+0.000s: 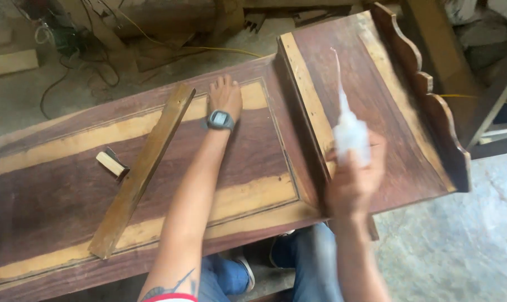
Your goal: The person is performing maintenance on a wooden furniture piece by sanding the surface with sandpaper and applying glue to the joints.
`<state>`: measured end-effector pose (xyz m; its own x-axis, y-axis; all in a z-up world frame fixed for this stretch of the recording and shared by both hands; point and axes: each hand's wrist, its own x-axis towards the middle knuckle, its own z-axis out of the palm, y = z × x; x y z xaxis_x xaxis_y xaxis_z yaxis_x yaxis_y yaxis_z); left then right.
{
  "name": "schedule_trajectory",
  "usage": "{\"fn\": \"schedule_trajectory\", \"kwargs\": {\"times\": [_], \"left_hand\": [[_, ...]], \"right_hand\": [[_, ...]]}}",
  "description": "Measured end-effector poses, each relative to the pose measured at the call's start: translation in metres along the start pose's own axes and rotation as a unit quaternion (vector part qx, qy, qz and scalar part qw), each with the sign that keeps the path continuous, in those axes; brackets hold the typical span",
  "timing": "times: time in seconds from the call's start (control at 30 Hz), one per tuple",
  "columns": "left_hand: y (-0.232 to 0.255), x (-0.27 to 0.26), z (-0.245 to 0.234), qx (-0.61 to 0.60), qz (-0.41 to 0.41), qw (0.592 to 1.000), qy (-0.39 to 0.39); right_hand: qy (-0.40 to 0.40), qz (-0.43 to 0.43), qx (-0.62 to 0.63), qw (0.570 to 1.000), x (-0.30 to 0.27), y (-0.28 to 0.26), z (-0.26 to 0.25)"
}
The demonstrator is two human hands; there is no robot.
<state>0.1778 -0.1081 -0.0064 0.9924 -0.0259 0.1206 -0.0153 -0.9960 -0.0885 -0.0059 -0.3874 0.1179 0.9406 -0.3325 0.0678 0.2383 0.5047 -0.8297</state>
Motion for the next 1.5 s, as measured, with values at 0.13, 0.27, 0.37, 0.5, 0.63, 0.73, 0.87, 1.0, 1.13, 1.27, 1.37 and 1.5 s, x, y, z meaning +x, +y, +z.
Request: {"fn": "schedule_trajectory", "kwargs": {"times": [0.13, 0.27, 0.37, 0.5, 0.63, 0.73, 0.87, 1.0, 1.13, 1.27, 1.37, 1.5], "left_hand": [[0.004, -0.064, 0.011, 0.017, 0.043, 0.997, 0.065], [0.006, -0.119, 0.012, -0.098, 0.004, 0.977, 0.192], [0.007, -0.110, 0.005, -0.043, 0.002, 0.972, 0.230], [0.010, -0.112, -0.003, -0.040, -0.023, 0.957, 0.285], [0.010, -0.112, -0.003, -0.037, -0.047, 0.962, 0.267], [0.009, -0.111, 0.000, -0.043, -0.057, 0.962, 0.263], [0.008, -0.110, -0.002, -0.049, -0.089, 0.965, 0.242], [0.007, -0.109, 0.000, -0.058, -0.126, 0.967, 0.215], [0.007, -0.107, 0.000, -0.054, -0.139, 0.968, 0.201], [0.006, -0.108, 0.004, -0.060, -0.143, 0.970, 0.188], [0.004, -0.107, 0.005, -0.059, -0.144, 0.971, 0.179], [0.005, -0.107, 0.004, -0.058, -0.150, 0.973, 0.167]], "right_hand": [[0.003, -0.017, -0.069, 0.997, 0.066, -0.037, -0.031], [0.000, 0.061, -0.067, 0.996, 0.172, 0.010, -0.073], [-0.077, 0.072, -0.097, 0.990, 0.209, 0.039, -0.063], [-0.093, 0.084, -0.143, 0.982, 0.229, 0.057, -0.041], [-0.113, 0.020, -0.151, 0.982, 0.227, 0.050, -0.039], [-0.128, 0.007, -0.181, 0.975, 0.230, 0.047, -0.047], [-0.121, 0.008, -0.197, 0.973, 0.239, 0.052, -0.048], [-0.125, 0.022, -0.204, 0.971, 0.241, 0.045, -0.048], [-0.136, 0.089, -0.224, 0.961, 0.236, 0.026, -0.047], [-0.164, 0.131, -0.259, 0.943, 0.238, 0.027, -0.052], [-0.183, 0.126, -0.281, 0.934, 0.233, 0.021, -0.047], [-0.181, 0.129, -0.285, 0.932, 0.230, 0.018, -0.044]]}}
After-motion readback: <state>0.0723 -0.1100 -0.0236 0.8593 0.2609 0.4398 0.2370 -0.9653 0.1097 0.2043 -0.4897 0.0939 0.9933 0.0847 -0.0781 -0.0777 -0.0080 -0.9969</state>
